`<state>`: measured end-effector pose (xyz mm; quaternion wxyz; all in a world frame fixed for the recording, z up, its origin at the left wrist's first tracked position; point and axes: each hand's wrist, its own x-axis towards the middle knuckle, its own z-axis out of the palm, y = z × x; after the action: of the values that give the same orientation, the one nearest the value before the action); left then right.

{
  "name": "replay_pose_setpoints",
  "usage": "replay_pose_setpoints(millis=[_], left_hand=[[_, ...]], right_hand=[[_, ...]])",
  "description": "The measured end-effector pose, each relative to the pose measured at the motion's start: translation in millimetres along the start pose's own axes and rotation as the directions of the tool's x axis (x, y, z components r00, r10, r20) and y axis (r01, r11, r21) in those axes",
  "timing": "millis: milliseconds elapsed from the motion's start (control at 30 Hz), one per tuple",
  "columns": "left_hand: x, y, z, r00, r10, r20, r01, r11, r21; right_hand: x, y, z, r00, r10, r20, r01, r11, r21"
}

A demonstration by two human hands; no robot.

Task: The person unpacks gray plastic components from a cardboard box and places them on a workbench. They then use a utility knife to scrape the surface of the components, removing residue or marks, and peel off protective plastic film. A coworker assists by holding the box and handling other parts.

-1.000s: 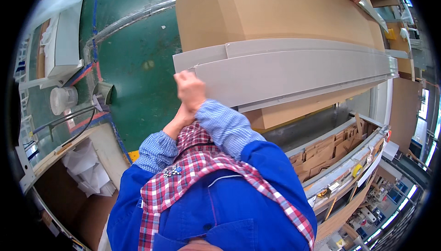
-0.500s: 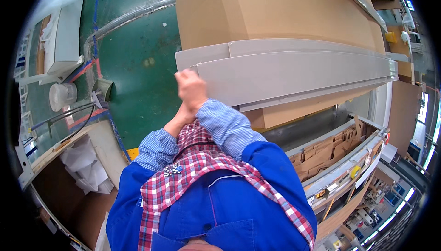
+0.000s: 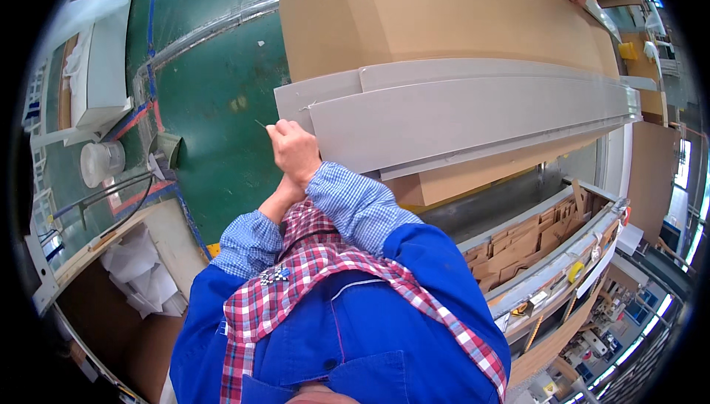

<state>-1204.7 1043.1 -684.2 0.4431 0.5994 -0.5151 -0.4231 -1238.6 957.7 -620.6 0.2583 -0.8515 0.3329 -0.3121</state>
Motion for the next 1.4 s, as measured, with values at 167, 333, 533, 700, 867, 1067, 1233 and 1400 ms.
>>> replay_pose_setpoints(millis=[167,333,533,700,867,1067,1233,1400], left_hand=[[7.5,34.9,-8.9,0.894,-0.390,0.222,0.438,0.866,-0.240],[9.1,50.3,-18.8,0.900,-0.380,0.214,0.432,0.840,-0.328],[9.2,53.4,-23.7,0.880,-0.414,0.234,0.472,0.817,-0.332],[8.9,54.0,-21.9,0.877,-0.427,0.222,0.479,0.814,-0.329],[9.9,46.8,-23.2,0.883,-0.419,0.211,0.467,0.821,-0.327],[11.7,51.5,-24.4,0.862,-0.478,0.167,0.502,0.759,-0.415],[25.4,69.0,-27.3,0.811,-0.540,-0.226,0.570,0.817,0.089],[102.6,95.3,22.4,0.762,0.137,-0.633,0.410,0.654,0.636]], right_hand=[[9.3,41.9,-44.5,0.987,0.115,-0.113,-0.130,0.983,-0.133],[3.8,150.6,-145.3,0.948,0.186,-0.257,-0.281,0.871,-0.404],[-16.1,274.6,-253.3,0.809,0.224,-0.543,-0.528,0.683,-0.505],[0.6,290.2,-281.8,0.773,0.327,-0.543,-0.628,0.511,-0.587],[6.0,281.8,-263.7,0.885,0.363,-0.292,-0.462,0.599,-0.654],[17.4,117.5,-95.5,0.984,0.141,-0.113,-0.158,0.976,-0.151],[17.5,108.8,-79.6,0.987,0.133,-0.094,-0.135,0.991,-0.024],[6.7,200.8,-179.0,0.944,0.204,-0.258,-0.268,0.933,-0.242]])
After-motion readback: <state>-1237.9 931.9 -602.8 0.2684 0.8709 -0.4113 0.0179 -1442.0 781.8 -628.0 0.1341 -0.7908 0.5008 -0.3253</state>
